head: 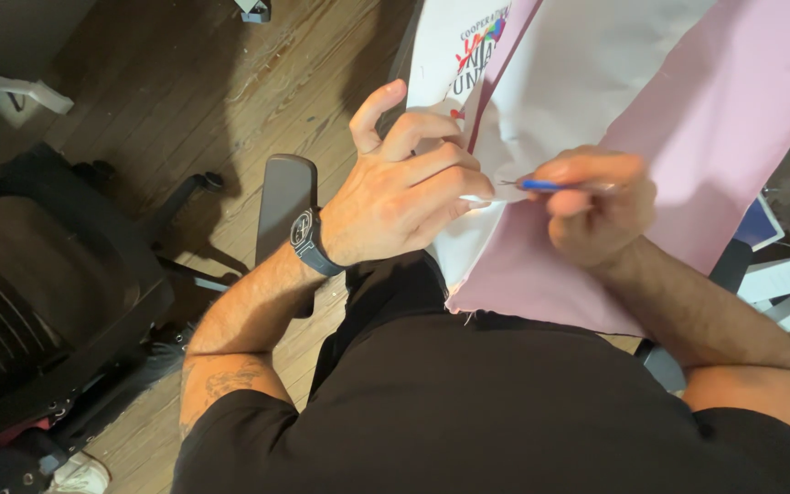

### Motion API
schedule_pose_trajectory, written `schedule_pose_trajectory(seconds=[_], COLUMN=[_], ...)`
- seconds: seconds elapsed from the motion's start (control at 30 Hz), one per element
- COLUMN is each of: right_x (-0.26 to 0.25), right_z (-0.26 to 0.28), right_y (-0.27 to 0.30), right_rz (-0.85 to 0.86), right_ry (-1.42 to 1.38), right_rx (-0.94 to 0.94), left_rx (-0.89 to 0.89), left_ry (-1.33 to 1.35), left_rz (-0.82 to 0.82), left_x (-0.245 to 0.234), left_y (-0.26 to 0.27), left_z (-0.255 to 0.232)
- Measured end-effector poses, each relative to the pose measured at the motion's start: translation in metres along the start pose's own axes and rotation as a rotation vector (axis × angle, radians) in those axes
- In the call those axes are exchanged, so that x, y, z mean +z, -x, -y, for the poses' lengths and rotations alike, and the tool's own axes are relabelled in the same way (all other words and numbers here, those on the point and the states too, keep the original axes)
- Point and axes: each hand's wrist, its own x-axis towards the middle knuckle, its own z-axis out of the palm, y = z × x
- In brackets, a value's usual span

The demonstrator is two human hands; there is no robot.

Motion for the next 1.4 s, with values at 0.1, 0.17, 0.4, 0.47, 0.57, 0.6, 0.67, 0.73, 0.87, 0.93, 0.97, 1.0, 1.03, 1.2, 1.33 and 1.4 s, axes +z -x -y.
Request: schedule_pose_trajectory(seconds=[0.1, 0.17, 0.4, 0.47, 0.57, 0.6, 0.67, 0.73, 0.87, 0.93, 0.97, 1.0, 1.03, 1.2, 1.33, 1.4], right_x=[0.0, 0.002, 0.001, 0.001, 0.002, 0.002, 0.003, 0.002, 0.003, 0.004, 0.003, 0.003, 0.004, 0.001, -0.004, -0.01], right_z=[-0.001, 0.0, 0.002, 0.002, 0.003, 0.003, 0.006, 0.009, 0.01, 0.009, 0.009, 0.007, 0.005, 0.009, 0.005, -0.007], right_y=[0.005, 0.008, 0.007, 0.007, 0.007, 0.006, 0.001, -0.007, -0.018, -0.009, -0.006, -0.004, -0.001, 0.0, 0.003, 0.016], right_rz=[-0.076, -0.104, -0.145, -0.135, -0.131, -0.13, -0.129, -0.046, 0.055, -0.011, -0.013, -0.066, -0.121, -0.136, -0.044, -0.022], right_ry=[-0.082, -0.124, -0.173, -0.179, -0.198, -0.203, -0.207, -0.109, 0.052, 0.037, 0.041, -0.059, -0.16, -0.188, -0.1, -0.151], right_rx=[0.076, 0.1, 0.189, 0.183, 0.188, 0.187, 0.184, 0.106, -0.022, 0.029, 0.03, 0.097, 0.163, 0.235, 0.129, 0.136], left_rx=[0.01, 0.006, 0.012, 0.013, 0.014, 0.011, 0.009, 0.005, 0.011, 0.022, 0.026, 0.033, 0.039, 0.099, 0.094, 0.08], left_ry=[-0.003, -0.003, -0.012, -0.015, -0.027, -0.027, -0.029, -0.027, -0.035, -0.039, -0.036, -0.042, -0.048, -0.167, -0.143, -0.122], left_rz=[-0.007, -0.007, -0.02, -0.025, -0.033, -0.035, -0.037, -0.04, -0.035, -0.038, -0.038, -0.039, -0.04, -0.02, 0.003, -0.01], left_x=[0.001, 0.001, 0.002, 0.003, 0.003, 0.003, 0.004, 0.004, 0.002, 0.001, 0.002, 0.001, 0.001, 0.001, 0.0, 0.005], left_y=[0.001, 0.002, 0.003, 0.003, 0.003, 0.004, 0.004, 0.004, 0.006, 0.006, 0.005, 0.005, 0.005, 0.012, 0.012, 0.013], left_z=[0.001, 0.001, 0.001, 0.0, -0.001, -0.001, -0.001, -0.001, 0.0, 0.001, 0.0, 0.0, 0.0, 0.002, -0.001, -0.001])
